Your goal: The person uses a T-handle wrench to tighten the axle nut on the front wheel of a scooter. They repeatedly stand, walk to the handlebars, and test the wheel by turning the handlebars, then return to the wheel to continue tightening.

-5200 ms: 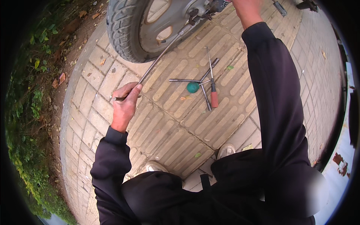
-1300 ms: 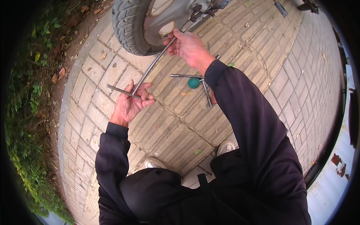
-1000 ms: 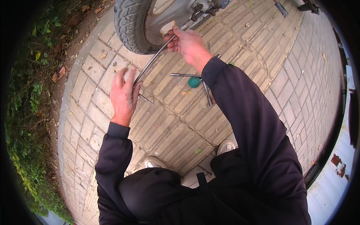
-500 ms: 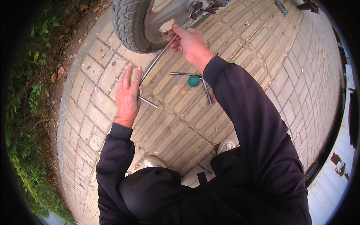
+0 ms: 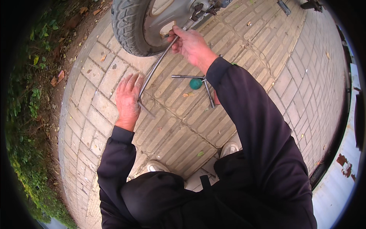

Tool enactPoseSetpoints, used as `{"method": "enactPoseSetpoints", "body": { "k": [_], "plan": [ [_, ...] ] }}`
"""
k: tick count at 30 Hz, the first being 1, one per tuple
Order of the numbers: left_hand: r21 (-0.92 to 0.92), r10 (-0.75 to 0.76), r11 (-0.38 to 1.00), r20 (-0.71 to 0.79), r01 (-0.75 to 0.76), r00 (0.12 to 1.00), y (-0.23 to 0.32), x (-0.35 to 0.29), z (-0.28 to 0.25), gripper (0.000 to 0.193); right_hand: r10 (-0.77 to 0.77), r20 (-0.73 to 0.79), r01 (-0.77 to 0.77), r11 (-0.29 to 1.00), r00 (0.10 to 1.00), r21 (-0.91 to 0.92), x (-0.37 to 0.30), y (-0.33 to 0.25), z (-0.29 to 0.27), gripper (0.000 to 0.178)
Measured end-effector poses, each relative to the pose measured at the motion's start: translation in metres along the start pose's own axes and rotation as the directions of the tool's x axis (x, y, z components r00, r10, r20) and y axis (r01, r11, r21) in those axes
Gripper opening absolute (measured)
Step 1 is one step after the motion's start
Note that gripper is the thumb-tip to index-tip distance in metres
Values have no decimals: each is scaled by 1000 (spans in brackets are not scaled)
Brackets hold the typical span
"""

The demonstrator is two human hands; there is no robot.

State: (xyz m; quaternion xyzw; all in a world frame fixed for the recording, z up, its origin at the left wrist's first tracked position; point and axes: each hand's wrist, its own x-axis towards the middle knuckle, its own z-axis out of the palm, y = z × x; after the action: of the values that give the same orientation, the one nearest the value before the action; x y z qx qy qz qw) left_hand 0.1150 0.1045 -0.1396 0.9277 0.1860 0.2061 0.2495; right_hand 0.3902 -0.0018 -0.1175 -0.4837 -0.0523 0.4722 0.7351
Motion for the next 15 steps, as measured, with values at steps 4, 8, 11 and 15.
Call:
{"method": "enactPoseSetpoints", "body": {
  "k": [4, 8, 11, 15],
  "plan": [
    [111, -354, 931, 35, 348, 935, 7, -9, -26, 61, 14, 22, -13, 997, 1000, -73, 4, -2, -3, 28],
    [-482, -61, -527, 843, 700, 534, 6, -9, -39, 65, 0, 48, 0, 1000, 999, -6, 6, 4, -5, 27],
    [-682, -195, -295, 728, 669, 657, 7, -12, -18, 59, -1, 81, -4, 998, 997, 60, 8, 6, -8, 26],
    [-543, -470, 567, 405, 620, 785, 1, -7, -8, 38, 11, 75, -15, 998, 997, 54, 7, 4, -8, 26]
  ]
}}
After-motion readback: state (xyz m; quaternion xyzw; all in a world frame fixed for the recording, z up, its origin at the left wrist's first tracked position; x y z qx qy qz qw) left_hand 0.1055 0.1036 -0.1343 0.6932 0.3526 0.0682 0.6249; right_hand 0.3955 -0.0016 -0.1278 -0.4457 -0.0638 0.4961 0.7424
